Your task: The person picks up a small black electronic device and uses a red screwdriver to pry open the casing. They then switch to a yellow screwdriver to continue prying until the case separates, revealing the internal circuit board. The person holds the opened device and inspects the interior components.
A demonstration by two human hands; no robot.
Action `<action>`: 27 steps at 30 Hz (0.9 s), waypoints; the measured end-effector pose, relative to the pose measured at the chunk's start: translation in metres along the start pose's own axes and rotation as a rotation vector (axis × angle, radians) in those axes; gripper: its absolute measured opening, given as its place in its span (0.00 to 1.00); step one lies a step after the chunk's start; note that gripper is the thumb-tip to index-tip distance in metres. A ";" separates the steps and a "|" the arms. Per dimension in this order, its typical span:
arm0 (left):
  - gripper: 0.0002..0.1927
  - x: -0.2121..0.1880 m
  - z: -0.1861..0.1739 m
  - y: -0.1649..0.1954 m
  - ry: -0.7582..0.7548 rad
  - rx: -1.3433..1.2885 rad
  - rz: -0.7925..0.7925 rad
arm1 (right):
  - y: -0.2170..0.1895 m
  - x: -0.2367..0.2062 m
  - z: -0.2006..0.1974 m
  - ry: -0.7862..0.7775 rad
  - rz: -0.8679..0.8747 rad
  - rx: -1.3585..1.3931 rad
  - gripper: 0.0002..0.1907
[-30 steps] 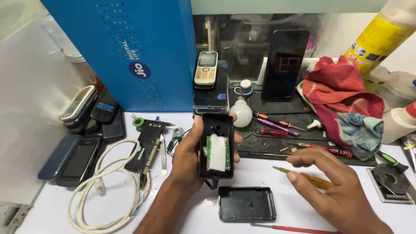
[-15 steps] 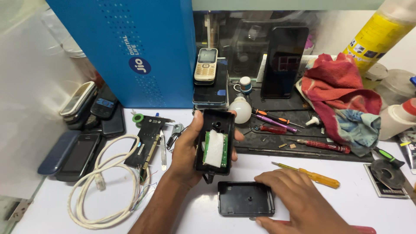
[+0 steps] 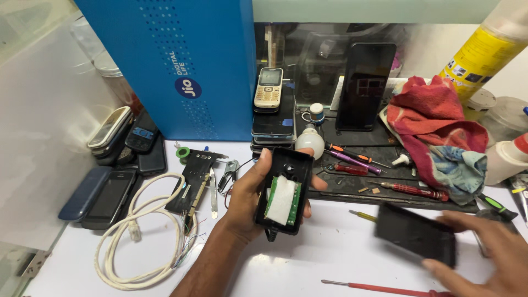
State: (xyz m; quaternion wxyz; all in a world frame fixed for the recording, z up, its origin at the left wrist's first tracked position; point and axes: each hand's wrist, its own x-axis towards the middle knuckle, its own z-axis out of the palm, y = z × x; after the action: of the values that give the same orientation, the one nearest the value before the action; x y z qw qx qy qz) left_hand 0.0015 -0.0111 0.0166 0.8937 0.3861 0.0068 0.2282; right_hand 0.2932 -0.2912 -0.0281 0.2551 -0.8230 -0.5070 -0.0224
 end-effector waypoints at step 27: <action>0.43 0.013 0.010 -0.012 -0.103 0.028 -0.129 | 0.022 -0.046 -0.030 0.235 0.318 -0.107 0.50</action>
State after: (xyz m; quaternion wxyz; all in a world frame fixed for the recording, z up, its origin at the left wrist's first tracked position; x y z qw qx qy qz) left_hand 0.0202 -0.0193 0.0172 0.9002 0.4088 -0.0113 0.1499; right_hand 0.2961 -0.3497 -0.0241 0.2686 -0.8968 -0.3356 -0.1045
